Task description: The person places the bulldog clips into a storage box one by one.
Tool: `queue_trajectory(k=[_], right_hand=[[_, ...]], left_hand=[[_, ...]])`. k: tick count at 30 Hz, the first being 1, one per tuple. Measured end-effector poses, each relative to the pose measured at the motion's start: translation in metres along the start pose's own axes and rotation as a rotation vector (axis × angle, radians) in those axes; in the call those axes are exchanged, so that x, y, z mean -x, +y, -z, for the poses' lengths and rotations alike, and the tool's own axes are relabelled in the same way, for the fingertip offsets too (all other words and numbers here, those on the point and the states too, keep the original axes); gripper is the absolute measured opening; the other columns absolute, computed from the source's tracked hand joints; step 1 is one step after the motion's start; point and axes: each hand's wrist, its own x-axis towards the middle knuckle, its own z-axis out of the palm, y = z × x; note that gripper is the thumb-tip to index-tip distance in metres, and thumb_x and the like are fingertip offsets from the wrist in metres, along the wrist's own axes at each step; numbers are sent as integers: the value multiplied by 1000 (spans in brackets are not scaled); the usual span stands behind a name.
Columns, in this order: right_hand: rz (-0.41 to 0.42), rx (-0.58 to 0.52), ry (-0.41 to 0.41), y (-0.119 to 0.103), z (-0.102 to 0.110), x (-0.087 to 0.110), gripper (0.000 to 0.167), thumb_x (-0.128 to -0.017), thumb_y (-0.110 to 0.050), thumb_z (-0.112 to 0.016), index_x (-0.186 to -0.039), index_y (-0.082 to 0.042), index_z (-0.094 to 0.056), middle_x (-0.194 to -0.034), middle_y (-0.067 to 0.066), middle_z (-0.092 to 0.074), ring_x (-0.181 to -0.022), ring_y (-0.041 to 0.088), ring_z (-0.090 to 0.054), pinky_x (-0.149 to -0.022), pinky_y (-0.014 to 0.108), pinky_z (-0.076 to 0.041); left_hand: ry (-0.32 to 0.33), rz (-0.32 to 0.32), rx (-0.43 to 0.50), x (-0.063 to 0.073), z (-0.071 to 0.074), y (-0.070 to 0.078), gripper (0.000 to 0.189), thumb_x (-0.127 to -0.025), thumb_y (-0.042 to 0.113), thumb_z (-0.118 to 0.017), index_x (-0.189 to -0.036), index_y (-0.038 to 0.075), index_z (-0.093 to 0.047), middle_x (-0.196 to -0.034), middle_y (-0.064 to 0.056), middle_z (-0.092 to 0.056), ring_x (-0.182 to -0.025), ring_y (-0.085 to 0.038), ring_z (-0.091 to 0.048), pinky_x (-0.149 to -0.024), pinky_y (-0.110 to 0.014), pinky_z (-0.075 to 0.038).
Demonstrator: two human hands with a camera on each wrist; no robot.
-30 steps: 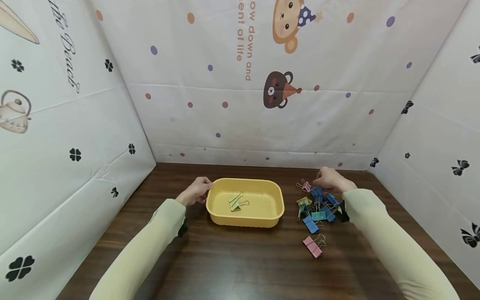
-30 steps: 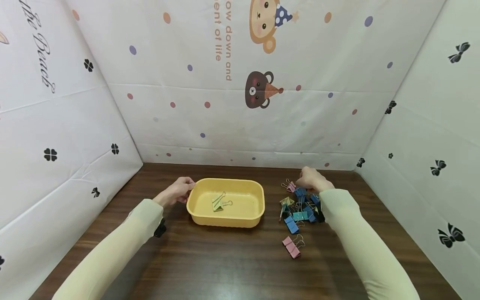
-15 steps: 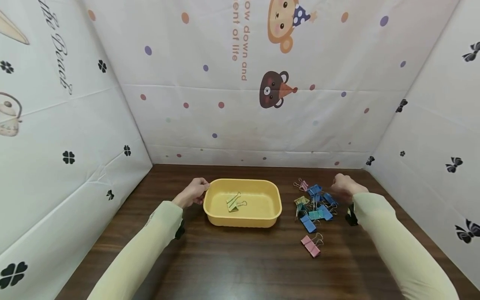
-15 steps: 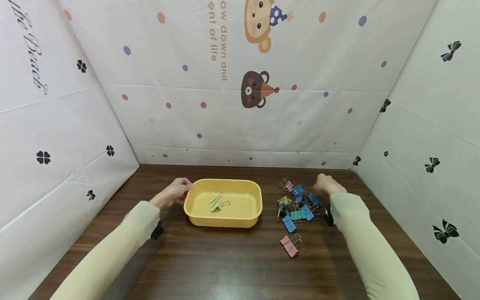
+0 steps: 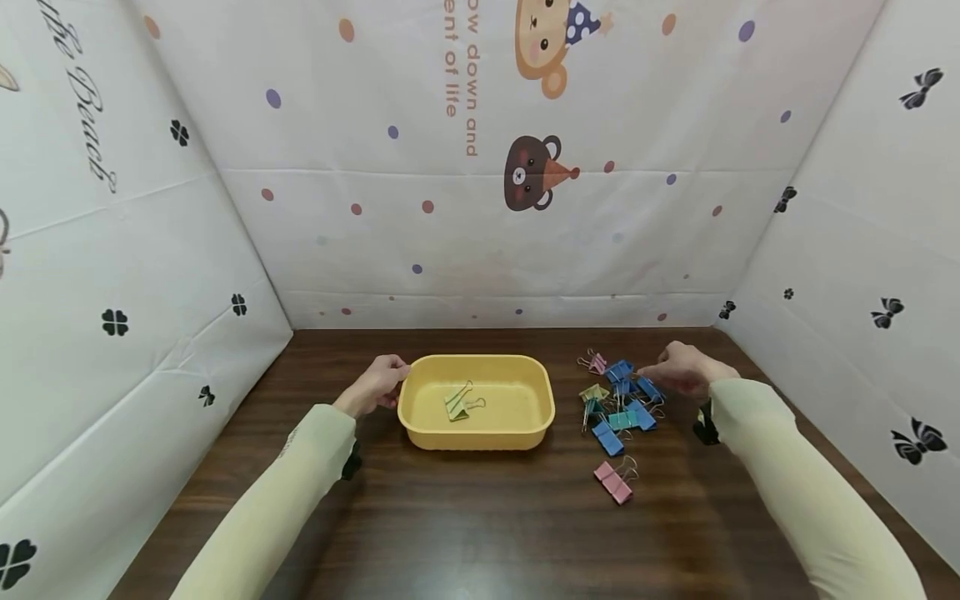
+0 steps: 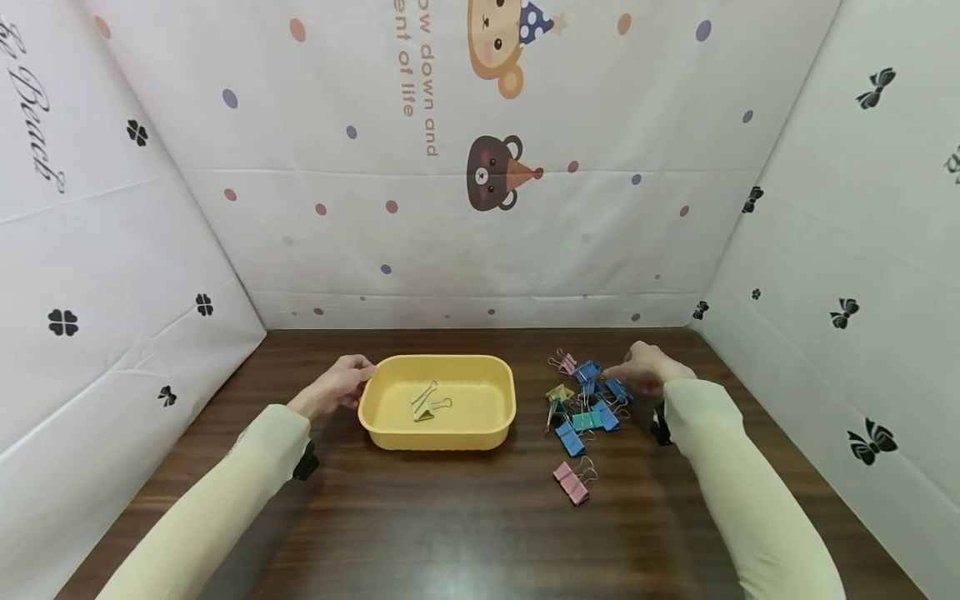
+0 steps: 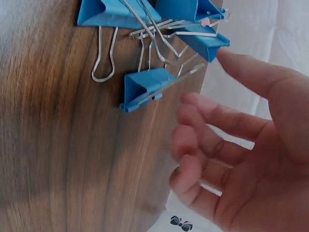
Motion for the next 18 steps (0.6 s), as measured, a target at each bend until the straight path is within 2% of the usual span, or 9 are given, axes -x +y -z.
queue_trajectory(k=[4,8,11,14,18], right_hand=[[51,86,41,-5,-8,-7,45,-91,-35,-64,-56,-15,-44,-47,-6,-34,-41,8,-31,-42,24,-32],[45,202,71,-10,-16,-12,39,-92,-29,-64,-59,-10,-53,-45,-6,-36,-39,9,-33,-41,24,-34],[26,270,108,-13,-18,-14,31,-91,-27,-64,-69,-5,-62,-48,-3,-42,-41,11,-40,-42,25,-35],[22,297,142,-18,-19,-15,28,-91,-25,-65,-77,-1,-65,-51,-1,-45,-44,12,-43,-42,26,-35],[31,302,149,-22,-19,-16,25,-92,-20,-63,-83,3,-65,-50,-1,-43,-42,11,-42,-40,24,-34]], left_hand=[[2,-8,6,0,1,-2,27,-105,19,-39,-116,-4,-47,-77,-6,-52,-54,-12,-49,-49,-23,-46],[-2,-3,22,-1,0,-3,27,-105,19,-40,-117,-4,-47,-79,-8,-52,-54,-12,-49,-48,-23,-46],[0,4,24,-2,-1,-2,28,-105,19,-39,-119,-5,-47,-82,-10,-52,-54,-12,-49,-47,-22,-46],[7,7,21,-1,0,-2,29,-105,19,-39,-120,-5,-47,-82,-10,-53,-54,-13,-49,-47,-23,-45],[13,7,20,-1,1,-2,29,-105,18,-39,-120,-5,-47,-82,-10,-53,-54,-13,-49,-47,-23,-45]])
